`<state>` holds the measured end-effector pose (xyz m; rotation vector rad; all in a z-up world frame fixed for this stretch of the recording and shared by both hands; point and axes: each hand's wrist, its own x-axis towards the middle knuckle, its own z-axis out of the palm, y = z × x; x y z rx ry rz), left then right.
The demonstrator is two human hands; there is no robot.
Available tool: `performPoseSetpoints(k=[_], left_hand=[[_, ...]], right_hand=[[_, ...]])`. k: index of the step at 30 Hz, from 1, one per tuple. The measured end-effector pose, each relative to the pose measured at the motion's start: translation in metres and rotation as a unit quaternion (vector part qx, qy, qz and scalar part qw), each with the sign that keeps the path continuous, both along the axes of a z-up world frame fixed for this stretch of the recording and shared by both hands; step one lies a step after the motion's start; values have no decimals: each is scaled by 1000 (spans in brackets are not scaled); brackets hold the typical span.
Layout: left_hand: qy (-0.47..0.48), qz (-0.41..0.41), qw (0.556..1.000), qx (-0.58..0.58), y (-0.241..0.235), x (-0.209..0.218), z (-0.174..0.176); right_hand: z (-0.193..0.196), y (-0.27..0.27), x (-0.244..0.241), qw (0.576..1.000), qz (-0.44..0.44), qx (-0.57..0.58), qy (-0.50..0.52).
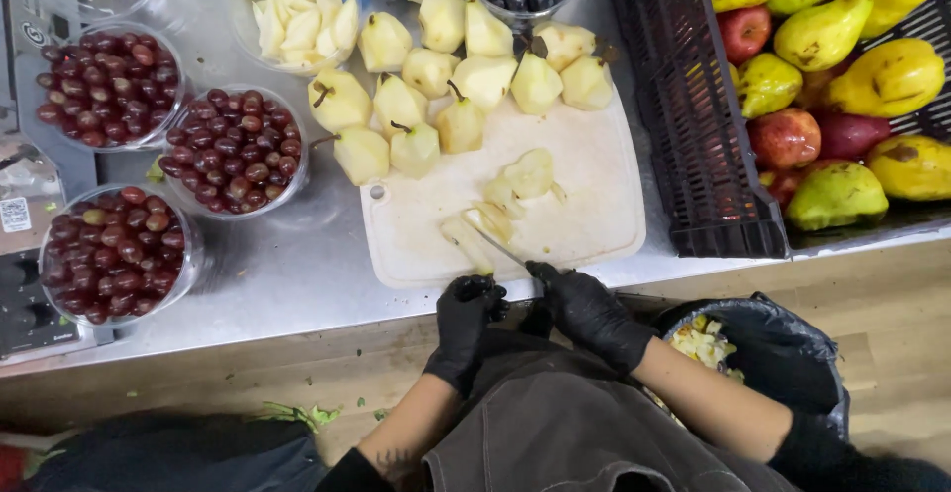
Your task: Peeling, coring, and slicing pears on a cutting board in a produce preparation area.
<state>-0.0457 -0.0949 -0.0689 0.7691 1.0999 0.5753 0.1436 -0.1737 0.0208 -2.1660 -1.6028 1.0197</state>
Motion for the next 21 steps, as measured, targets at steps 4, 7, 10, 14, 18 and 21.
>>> performPoseSetpoints(k=[4, 7, 10, 14, 18, 21], left_hand=[[-65, 2, 994, -83, 8, -28, 48], [-127, -47, 985, -110, 1, -33, 62], [-132, -199, 967, -89, 5, -8, 79], [-203, -420, 883, -43, -33, 81, 61], [-275, -634, 721, -48, -138, 194, 5], [-291, -682, 643, 191, -180, 247, -22]], right_hand=[[0, -14, 26, 995, -65, 13, 74], [43, -44, 56, 975, -134, 118, 136], [93, -67, 78, 965, -182, 169, 84], [137, -99, 100, 945, -257, 187, 74], [173, -117, 103, 888, -393, 155, 181], [155, -146, 125, 812, -464, 167, 310]])
